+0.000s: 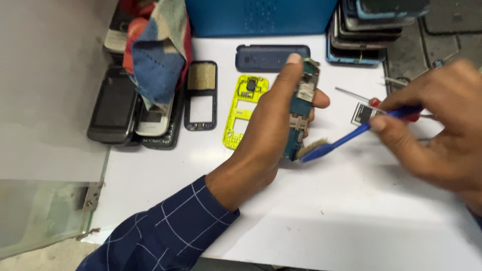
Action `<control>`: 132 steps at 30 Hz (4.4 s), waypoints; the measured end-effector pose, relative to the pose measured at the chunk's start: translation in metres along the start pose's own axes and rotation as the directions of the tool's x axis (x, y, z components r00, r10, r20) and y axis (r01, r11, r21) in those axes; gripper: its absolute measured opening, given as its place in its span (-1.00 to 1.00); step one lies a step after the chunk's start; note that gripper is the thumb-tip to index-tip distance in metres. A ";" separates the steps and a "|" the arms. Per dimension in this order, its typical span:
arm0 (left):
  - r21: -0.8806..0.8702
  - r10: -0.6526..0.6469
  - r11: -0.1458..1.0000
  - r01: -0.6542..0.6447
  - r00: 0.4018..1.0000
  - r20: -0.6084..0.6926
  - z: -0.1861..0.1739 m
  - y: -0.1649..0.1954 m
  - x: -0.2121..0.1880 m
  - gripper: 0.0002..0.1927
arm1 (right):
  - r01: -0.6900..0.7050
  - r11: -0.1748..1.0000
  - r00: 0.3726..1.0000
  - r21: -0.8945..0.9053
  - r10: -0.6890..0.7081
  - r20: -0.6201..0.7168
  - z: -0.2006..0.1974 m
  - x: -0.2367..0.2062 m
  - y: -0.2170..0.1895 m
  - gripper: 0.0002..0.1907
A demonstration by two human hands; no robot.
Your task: The person handles a disassembled feature phone, removes the battery, and applies liquid from a spray bottle onto the exposed main board. They then scrub the board, connectors, and keypad area with a toothbrush, turning the phone over to clean different sides.
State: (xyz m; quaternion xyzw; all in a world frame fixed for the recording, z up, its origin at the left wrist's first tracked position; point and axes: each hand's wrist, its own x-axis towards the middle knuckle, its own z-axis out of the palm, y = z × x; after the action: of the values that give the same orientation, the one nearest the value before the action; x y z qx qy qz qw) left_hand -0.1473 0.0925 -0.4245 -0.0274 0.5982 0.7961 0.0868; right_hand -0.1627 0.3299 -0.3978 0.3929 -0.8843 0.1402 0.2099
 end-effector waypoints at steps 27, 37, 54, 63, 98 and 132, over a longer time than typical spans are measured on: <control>0.308 -0.039 0.951 -0.038 0.970 0.240 0.007 -0.009 -0.016 -0.13 | 0.179 0.983 0.983 0.025 -0.180 0.031 -0.001 -0.004 -0.002 -0.48; 0.316 -0.066 0.949 0.000 0.978 0.198 0.008 -0.010 -0.016 -0.12 | 0.095 0.993 0.995 0.072 -0.092 -0.046 0.017 -0.025 0.040 -0.34; -0.023 -0.097 0.994 0.104 0.973 0.211 0.010 0.003 -0.019 -0.26 | 0.093 0.986 0.995 0.140 -0.088 -0.042 -0.003 -0.010 -0.008 -0.49; -0.306 0.018 0.949 0.073 0.959 0.283 0.010 -0.002 -0.016 -0.39 | 0.033 0.995 0.999 0.095 -0.032 -0.016 -0.001 -0.014 -0.006 -0.53; -0.326 0.101 0.945 -0.028 0.973 0.209 0.011 -0.001 -0.018 -0.34 | 0.046 0.995 0.998 0.083 -0.043 -0.040 -0.003 -0.020 -0.009 -0.54; -0.373 0.099 0.928 0.012 0.956 0.278 0.006 -0.003 -0.016 -0.45 | -0.059 0.984 0.996 0.168 0.068 -0.049 0.006 -0.038 0.034 -0.55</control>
State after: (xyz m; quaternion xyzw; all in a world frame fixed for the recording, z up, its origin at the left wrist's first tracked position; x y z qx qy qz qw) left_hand -0.1307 0.0978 -0.4234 0.0878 0.4183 0.8916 0.1494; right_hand -0.1673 0.3739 -0.4245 0.3765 -0.8756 0.2308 0.1956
